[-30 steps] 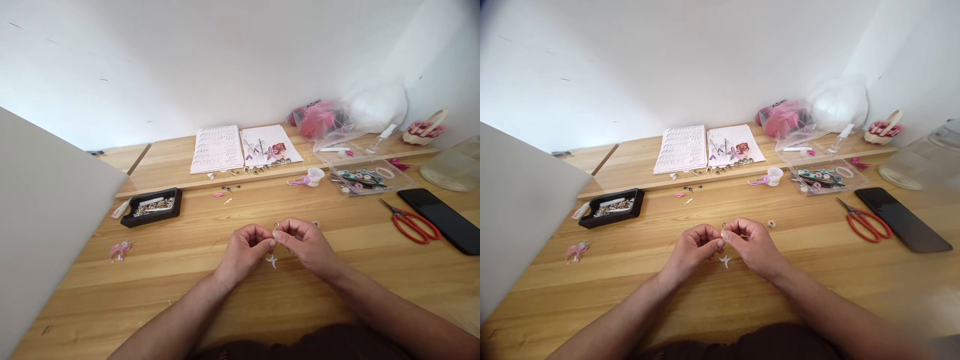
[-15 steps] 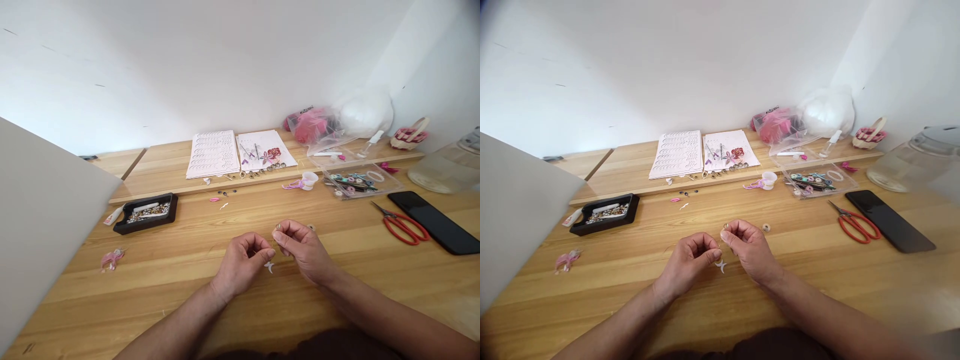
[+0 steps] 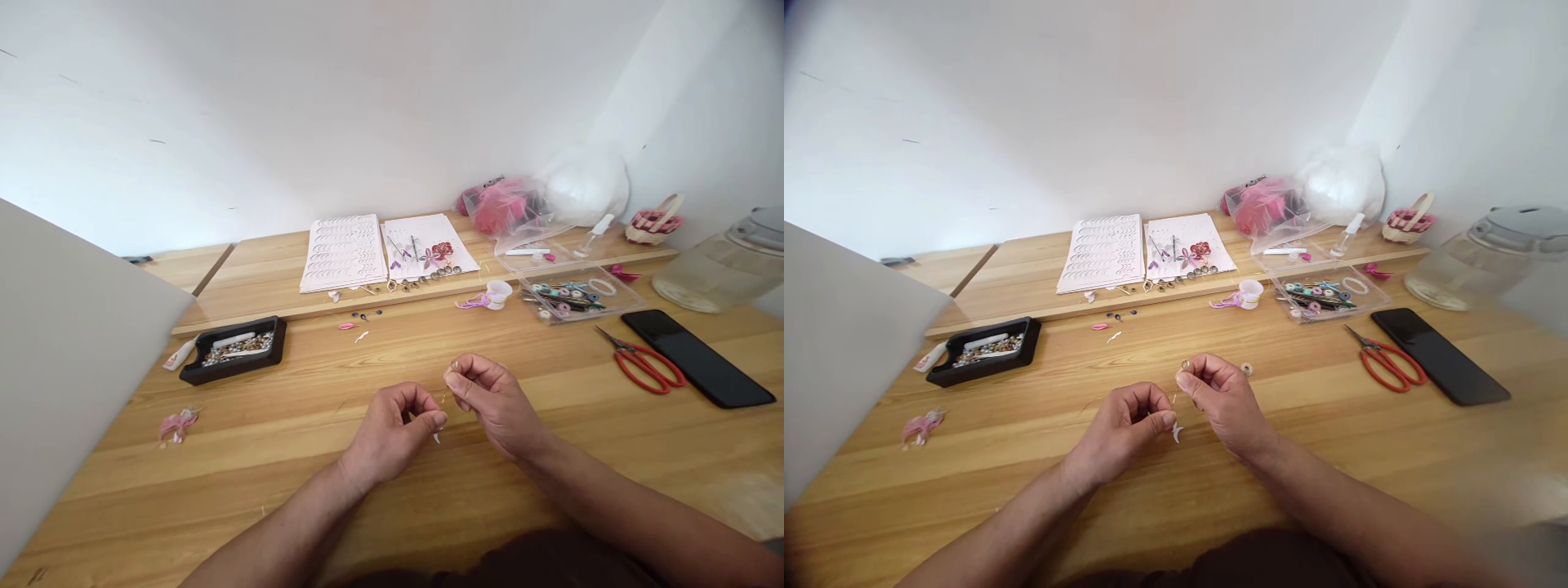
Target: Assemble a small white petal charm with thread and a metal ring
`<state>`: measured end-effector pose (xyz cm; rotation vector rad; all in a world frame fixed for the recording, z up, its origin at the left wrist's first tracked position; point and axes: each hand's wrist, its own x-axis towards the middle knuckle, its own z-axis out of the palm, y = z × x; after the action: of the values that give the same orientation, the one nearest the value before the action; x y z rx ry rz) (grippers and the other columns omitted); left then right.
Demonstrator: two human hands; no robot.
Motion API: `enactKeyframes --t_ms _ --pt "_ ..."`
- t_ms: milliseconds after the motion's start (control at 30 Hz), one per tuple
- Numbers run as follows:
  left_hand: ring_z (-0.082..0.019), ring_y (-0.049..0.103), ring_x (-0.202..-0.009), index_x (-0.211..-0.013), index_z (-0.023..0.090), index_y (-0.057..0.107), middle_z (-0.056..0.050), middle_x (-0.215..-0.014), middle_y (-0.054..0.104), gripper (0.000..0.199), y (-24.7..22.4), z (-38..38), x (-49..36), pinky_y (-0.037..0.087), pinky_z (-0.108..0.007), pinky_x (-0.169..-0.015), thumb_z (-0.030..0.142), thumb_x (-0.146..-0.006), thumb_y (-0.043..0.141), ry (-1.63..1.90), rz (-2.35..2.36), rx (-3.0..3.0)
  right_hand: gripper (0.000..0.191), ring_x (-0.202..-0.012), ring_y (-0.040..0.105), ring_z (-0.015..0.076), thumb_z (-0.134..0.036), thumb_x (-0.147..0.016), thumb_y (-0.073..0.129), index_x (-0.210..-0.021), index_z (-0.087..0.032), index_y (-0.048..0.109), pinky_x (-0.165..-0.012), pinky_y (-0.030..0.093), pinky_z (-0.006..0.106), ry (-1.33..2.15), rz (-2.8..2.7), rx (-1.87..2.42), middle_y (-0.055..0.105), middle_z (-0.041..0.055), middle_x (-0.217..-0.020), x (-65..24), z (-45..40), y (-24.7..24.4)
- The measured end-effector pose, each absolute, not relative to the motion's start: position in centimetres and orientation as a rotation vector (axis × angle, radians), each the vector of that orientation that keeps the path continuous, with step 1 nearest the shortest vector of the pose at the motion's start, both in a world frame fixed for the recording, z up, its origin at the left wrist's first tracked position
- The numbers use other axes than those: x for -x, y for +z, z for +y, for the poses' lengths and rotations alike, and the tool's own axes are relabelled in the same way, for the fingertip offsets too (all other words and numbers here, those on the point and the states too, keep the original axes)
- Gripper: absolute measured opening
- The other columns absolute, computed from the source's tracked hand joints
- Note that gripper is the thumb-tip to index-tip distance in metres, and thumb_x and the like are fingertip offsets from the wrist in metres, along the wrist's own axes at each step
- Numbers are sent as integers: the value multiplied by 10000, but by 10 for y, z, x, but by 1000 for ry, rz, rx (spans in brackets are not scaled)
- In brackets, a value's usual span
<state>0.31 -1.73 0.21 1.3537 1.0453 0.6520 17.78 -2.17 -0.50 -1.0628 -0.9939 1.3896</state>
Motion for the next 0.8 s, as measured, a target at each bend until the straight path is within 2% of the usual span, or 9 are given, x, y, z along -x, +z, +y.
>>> enactKeyframes --t_ms 267,433,567,667,800 --pt "-103 449 -579 -750 156 658 -21 -709 640 237 1 -21 -5 329 -247 -563 380 -787 727 586 1075 -1411 363 -571 375 98 -465 -729 830 -740 -193 590 -543 295 261 1432 -850 1065 508 -31 -645 -185 -16 -1" --pt "-124 534 -650 -776 153 655 -32 -713 660 301 1 -11 1 403 -247 -638 441 -813 733 747 1008 -1325 345 -602 435 109 -459 -738 829 -751 -185 620 -545 324 259 1482 -871 1076 587 5 -704 -187 -15 2" --pt "-106 508 -601 -785 151 663 -34 -698 661 387 -3 -5 5 386 -228 -581 524 -885 644 811 1033 -1317 342 -642 484 118 -456 -732 834 -773 -187 626 -539 336 252 1505 -882 1069 661 37 -803 -185 -17 1" --pt "-93 492 -592 -868 147 694 -39 -754 676 363 -6 -5 5 377 -212 -536 505 -892 646 819 1025 -1295 334 -637 471 112 -448 -729 837 -770 -187 633 -542 341 248 1483 -899 1092 622 13 -746 -184 -17 0" --pt "-112 545 -644 -939 132 699 -51 -809 684 385 -5 -7 1 436 -211 -536 488 -801 750 800 985 -1184 328 -591 423 99 -445 -722 837 -754 -192 631 -538 336 254 1467 -930 1129 544 -28 -671 -181 -19 -2"
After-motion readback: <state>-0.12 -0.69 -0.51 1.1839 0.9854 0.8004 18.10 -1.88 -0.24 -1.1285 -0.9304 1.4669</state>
